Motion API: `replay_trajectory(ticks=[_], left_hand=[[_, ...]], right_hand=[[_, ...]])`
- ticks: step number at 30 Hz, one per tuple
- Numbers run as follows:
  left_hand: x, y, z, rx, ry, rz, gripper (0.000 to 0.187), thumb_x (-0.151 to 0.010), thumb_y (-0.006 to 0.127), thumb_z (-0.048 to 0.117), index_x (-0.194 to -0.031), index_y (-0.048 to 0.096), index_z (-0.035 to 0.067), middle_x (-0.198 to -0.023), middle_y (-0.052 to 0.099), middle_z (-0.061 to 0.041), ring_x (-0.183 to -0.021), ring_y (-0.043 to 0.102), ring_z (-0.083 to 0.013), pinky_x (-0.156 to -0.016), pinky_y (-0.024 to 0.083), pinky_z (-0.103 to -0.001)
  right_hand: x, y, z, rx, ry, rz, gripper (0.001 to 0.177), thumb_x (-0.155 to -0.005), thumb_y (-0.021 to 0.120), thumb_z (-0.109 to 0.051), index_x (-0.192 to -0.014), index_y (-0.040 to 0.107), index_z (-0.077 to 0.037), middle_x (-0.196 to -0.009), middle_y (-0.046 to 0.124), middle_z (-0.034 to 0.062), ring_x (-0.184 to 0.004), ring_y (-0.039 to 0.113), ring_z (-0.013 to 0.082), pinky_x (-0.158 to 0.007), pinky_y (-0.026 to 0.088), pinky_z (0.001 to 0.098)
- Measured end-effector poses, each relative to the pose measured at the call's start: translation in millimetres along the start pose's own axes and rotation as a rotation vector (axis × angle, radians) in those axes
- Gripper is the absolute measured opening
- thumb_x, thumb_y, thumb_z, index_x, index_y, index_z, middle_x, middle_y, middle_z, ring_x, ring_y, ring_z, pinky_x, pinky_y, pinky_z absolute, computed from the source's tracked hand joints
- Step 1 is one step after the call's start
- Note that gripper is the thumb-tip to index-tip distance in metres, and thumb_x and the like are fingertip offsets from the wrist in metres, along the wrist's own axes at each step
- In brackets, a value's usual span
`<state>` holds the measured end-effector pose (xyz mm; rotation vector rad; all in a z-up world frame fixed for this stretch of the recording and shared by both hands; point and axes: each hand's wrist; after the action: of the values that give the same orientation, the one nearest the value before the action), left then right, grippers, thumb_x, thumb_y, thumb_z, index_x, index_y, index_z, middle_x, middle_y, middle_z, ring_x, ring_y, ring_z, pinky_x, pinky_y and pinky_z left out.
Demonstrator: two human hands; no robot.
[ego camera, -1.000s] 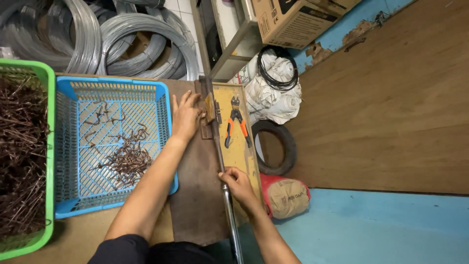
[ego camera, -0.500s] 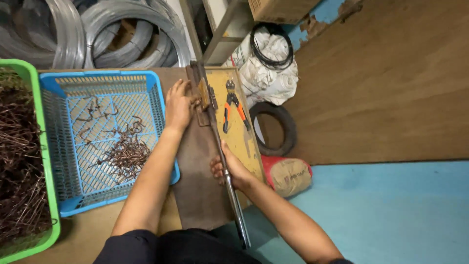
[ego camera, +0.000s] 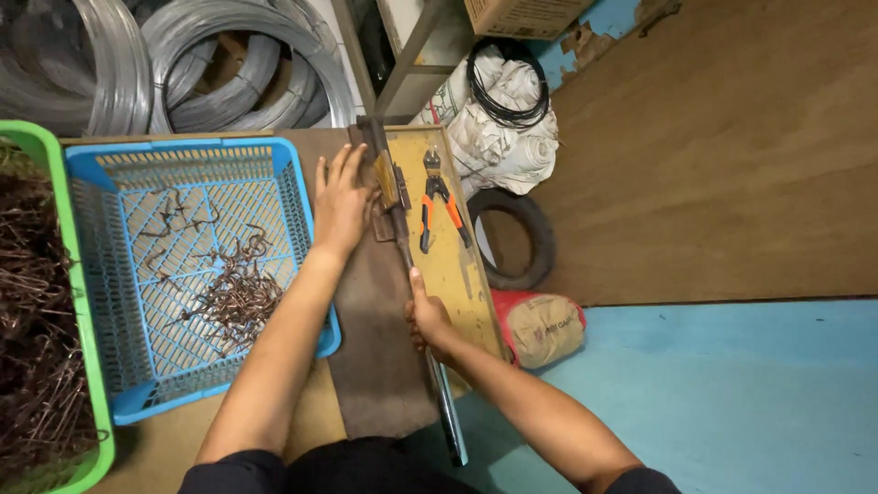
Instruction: Bending small metal wire pieces into a specific shape using a manual bending jig and lever.
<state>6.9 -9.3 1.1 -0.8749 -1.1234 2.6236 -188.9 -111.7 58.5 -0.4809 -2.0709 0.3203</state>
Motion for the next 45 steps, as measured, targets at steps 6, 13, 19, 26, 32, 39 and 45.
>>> replay_trajectory(ticks=[6, 13, 19, 26, 32, 39, 45], left_hand=[[-2, -3, -7, -0.058, 0.094, 0.036, 0.012, -0.089, 0.078, 0.027, -0.089, 0.083, 0.016, -0.159, 0.048, -0.013, -0.149, 0.035, -0.0383, -0.118, 0.025, -0.065], [-3, -6, -5, -0.035, 0.071, 0.041, 0.01, -0.085, 0.083, 0.025, -0.089, 0.083, 0.016, -0.159, 0.047, -0.013, -0.148, 0.034, -0.0394, -0.116, 0.028, -0.065], [-3, -6, -8, -0.027, 0.066, 0.045, 0.011, -0.083, 0.084, 0.026, -0.09, 0.083, 0.017, -0.157, 0.048, -0.013, -0.148, 0.035, -0.0382, -0.114, 0.031, -0.062], [-2, 3, -10, 0.021, 0.048, 0.04, 0.009, -0.084, 0.083, 0.025, -0.09, 0.083, 0.018, -0.156, 0.048, -0.012, -0.148, 0.035, -0.0385, -0.115, 0.031, -0.061], [0, 10, -12, 0.024, 0.013, 0.065, 0.009, -0.085, 0.083, 0.026, -0.091, 0.083, 0.019, -0.155, 0.05, -0.012, -0.147, 0.035, -0.0393, -0.115, 0.03, -0.062], [2, 9, -12, 0.044, 0.032, 0.07, 0.01, -0.087, 0.081, 0.028, -0.093, 0.083, 0.021, -0.156, 0.049, -0.013, -0.148, 0.035, -0.0394, -0.116, 0.026, -0.064], [2, 7, -6, 0.081, 0.026, 0.069, 0.005, -0.089, 0.081, 0.022, -0.091, 0.084, 0.019, -0.158, 0.048, -0.015, -0.148, 0.035, -0.0403, -0.116, 0.029, -0.062]], right_hand=[[-9, 2, 4, 0.067, -0.06, 0.037, 0.079, -0.094, 0.031, -0.084, -0.06, 0.053, -0.015, -0.049, 0.048, -0.0003, -0.038, 0.051, 0.0155, -0.037, 0.042, 0.0316], [-19, 8, 13, 0.111, -0.079, 0.109, 0.083, -0.092, 0.033, -0.084, -0.063, 0.057, -0.011, -0.055, 0.053, 0.0075, -0.044, 0.056, 0.0224, -0.042, 0.049, 0.0376], [-15, 8, 14, 0.224, -0.132, 0.135, 0.09, -0.091, 0.027, -0.086, -0.068, 0.067, -0.008, -0.07, 0.064, 0.0132, -0.063, 0.067, 0.0304, -0.061, 0.054, 0.0436], [-40, 4, 26, 0.276, -0.18, 0.147, 0.093, -0.091, 0.022, -0.086, -0.067, 0.068, -0.009, -0.074, 0.068, 0.0146, -0.077, 0.071, 0.0351, -0.079, 0.053, 0.046], [-57, 2, 37, 0.309, -0.234, 0.126, 0.096, -0.091, 0.019, -0.087, -0.063, 0.067, -0.009, -0.073, 0.067, 0.0152, -0.082, 0.07, 0.0372, -0.081, 0.05, 0.0461], [-51, 3, 33, 0.318, -0.225, 0.119, 0.095, -0.093, 0.02, -0.084, -0.064, 0.068, -0.006, -0.076, 0.071, 0.0178, -0.089, 0.071, 0.0389, -0.085, 0.05, 0.0456], [-33, 2, 22, 0.314, -0.223, 0.11, 0.095, -0.092, 0.019, -0.086, -0.067, 0.068, -0.009, -0.073, 0.068, 0.0139, -0.079, 0.07, 0.0345, -0.078, 0.05, 0.0436]])
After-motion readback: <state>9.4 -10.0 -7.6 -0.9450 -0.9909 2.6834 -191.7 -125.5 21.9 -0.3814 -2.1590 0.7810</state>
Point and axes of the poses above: each hand's wrist, its own x-axis away from the middle knuckle, its own y-axis out of the palm, z = x × y
